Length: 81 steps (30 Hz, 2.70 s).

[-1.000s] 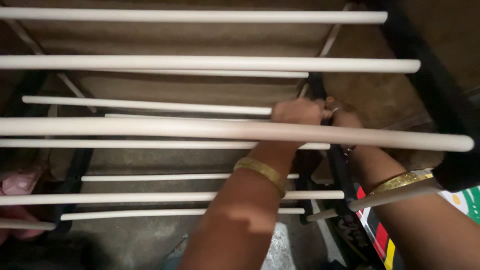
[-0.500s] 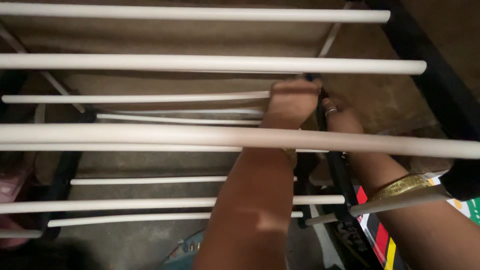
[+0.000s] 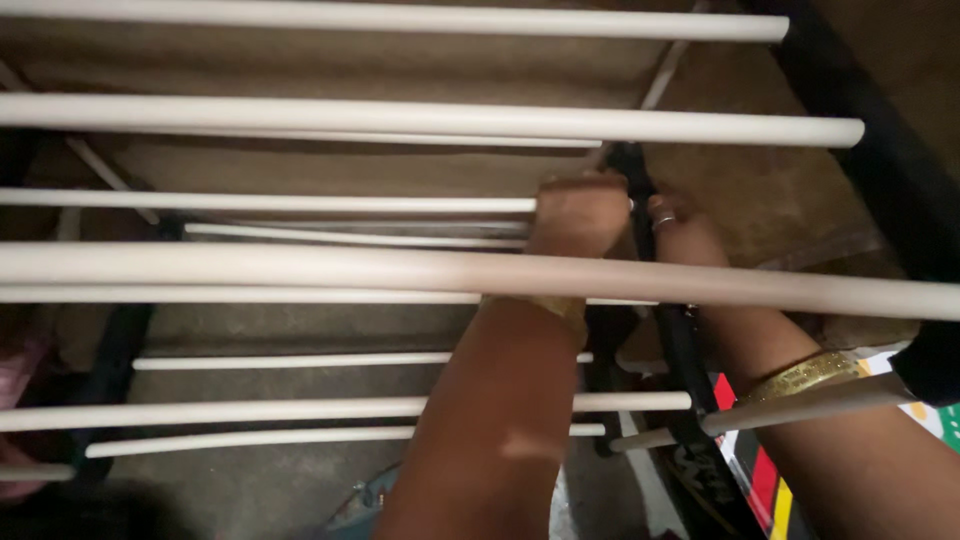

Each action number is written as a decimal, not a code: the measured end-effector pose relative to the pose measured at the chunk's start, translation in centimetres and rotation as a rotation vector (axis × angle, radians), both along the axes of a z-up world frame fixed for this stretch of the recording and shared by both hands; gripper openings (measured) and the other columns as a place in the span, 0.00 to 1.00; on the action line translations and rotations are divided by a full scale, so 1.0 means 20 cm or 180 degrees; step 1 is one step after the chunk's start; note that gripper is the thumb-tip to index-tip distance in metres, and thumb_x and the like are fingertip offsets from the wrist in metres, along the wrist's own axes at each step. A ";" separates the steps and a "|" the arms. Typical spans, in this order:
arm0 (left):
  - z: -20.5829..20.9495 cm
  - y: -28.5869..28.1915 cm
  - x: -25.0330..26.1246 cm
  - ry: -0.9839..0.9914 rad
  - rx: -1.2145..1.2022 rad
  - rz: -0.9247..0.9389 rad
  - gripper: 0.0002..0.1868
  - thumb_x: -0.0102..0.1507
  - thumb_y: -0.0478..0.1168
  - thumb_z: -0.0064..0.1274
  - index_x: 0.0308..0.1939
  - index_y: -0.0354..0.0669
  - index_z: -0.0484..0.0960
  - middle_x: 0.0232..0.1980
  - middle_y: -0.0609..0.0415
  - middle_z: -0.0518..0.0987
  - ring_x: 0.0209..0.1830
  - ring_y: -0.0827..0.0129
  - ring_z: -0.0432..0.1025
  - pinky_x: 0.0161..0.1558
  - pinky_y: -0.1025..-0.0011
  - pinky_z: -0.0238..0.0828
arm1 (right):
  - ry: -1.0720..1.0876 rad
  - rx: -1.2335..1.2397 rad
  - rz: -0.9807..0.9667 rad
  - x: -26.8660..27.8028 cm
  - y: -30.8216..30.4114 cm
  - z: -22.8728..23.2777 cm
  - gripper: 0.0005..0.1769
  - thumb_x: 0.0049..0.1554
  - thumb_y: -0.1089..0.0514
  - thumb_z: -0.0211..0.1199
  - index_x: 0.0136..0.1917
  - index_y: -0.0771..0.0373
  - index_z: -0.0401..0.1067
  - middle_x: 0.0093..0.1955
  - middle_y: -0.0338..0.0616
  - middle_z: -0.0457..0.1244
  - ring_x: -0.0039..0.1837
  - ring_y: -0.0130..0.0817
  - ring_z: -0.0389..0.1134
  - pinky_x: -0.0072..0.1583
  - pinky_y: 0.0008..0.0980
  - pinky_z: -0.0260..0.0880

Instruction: The person assembles a collapsible drying rack by inserting white horizontal bars into the side supports. They adjust the bars to ensure they are properly seated and aligned within the frame.

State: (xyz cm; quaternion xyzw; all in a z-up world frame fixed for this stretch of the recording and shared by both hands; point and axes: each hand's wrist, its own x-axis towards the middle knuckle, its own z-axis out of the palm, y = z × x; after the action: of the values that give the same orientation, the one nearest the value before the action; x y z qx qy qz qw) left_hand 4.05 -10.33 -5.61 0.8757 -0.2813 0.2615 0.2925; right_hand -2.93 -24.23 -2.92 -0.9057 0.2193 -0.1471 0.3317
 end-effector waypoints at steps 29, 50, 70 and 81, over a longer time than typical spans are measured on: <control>0.38 0.39 -0.27 0.1908 0.0687 -0.0022 0.13 0.63 0.43 0.48 0.37 0.50 0.89 0.43 0.48 0.86 0.49 0.57 0.80 0.64 0.45 0.53 | 0.0654 0.0919 0.0079 -0.04 0.04 0.05 0.35 0.66 0.36 0.52 0.47 0.74 0.77 0.39 0.60 0.69 0.38 0.45 0.71 0.42 0.45 0.70; 0.43 0.51 -0.15 0.1058 0.0333 -0.0332 0.17 0.63 0.50 0.53 0.45 0.41 0.85 0.48 0.39 0.82 0.50 0.48 0.77 0.52 0.50 0.68 | 0.1020 0.0035 0.0337 0.06 -0.01 0.16 0.35 0.65 0.34 0.50 0.61 0.68 0.74 0.51 0.63 0.71 0.52 0.55 0.72 0.58 0.46 0.67; 0.08 0.49 0.51 0.0941 0.0147 0.0576 0.17 0.64 0.53 0.49 0.47 0.52 0.87 0.50 0.45 0.83 0.54 0.49 0.75 0.59 0.50 0.66 | 0.0919 0.0876 0.0453 0.28 0.02 0.10 0.18 0.63 0.49 0.59 0.58 0.64 0.76 0.45 0.47 0.66 0.45 0.39 0.62 0.49 0.42 0.63; 0.10 0.55 0.43 0.0616 0.0567 0.0481 0.11 0.64 0.46 0.49 0.33 0.54 0.87 0.37 0.51 0.85 0.42 0.57 0.79 0.50 0.53 0.61 | 0.1638 -0.0392 0.0678 0.37 -0.26 -0.13 0.32 0.63 0.37 0.55 0.63 0.67 0.74 0.59 0.61 0.67 0.60 0.46 0.66 0.65 0.43 0.64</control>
State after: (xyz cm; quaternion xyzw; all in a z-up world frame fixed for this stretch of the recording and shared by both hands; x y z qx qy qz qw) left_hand 12.68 0.58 -3.70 0.9380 -0.2073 0.1712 0.2189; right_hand 4.51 -29.37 -5.49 -0.9496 0.1905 0.1102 0.2231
